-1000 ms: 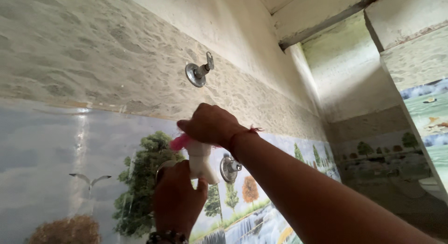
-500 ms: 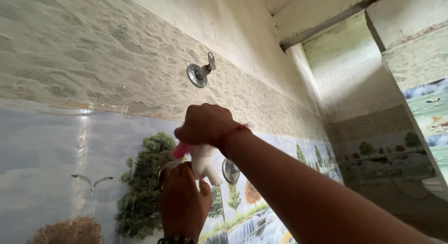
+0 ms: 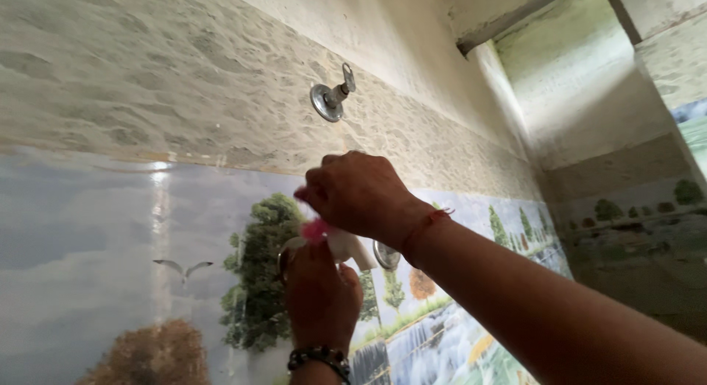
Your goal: The person scrubs a wall-mounted faucet with a pink cloth. They repeatedly wipe the faucet body, handle, and base while holding the cloth with both hands.
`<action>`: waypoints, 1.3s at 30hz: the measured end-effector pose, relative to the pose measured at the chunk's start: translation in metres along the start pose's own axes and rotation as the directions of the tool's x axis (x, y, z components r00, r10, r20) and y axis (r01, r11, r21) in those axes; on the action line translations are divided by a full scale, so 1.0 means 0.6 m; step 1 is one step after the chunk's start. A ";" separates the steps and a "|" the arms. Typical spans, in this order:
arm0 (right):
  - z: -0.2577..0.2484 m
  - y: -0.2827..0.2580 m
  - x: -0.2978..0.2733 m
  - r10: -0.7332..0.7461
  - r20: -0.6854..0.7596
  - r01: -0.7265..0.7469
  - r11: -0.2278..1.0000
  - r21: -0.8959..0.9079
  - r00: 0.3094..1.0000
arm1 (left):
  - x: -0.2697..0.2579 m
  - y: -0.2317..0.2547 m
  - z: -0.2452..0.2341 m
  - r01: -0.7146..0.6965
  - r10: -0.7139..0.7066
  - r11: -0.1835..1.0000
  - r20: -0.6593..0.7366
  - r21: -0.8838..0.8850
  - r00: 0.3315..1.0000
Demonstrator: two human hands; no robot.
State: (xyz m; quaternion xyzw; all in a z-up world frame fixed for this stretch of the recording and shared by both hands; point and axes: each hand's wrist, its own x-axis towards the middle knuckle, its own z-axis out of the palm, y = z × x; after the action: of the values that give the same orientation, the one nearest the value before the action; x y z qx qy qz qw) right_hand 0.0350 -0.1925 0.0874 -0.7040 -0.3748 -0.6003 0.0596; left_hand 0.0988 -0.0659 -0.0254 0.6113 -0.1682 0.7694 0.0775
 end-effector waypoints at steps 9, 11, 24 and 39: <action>0.007 0.018 0.070 0.439 0.405 -0.547 0.812 0.204 0.802 | -0.001 0.000 0.001 0.045 -0.045 0.999 0.012 -0.005 0.999; 0.015 0.032 0.060 0.345 0.493 -0.600 0.521 0.607 0.799 | -0.006 0.004 -0.002 0.064 -0.063 0.997 0.029 -0.034 0.998; 0.010 -0.004 0.033 0.133 0.222 -0.150 0.987 0.062 0.966 | -0.012 -0.006 0.000 -0.030 0.029 0.997 0.003 0.076 1.000; 0.040 0.022 -0.016 0.301 -0.018 -0.296 0.944 0.149 0.953 | -0.002 -0.004 -0.002 0.101 -0.107 0.994 0.162 0.047 0.981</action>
State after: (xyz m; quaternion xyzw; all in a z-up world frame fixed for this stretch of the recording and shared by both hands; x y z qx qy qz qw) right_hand 0.0621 -0.1933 0.0770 -0.7341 -0.3051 -0.5698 0.2083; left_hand 0.0986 -0.0629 -0.0267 0.6820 -0.1268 0.7144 0.0914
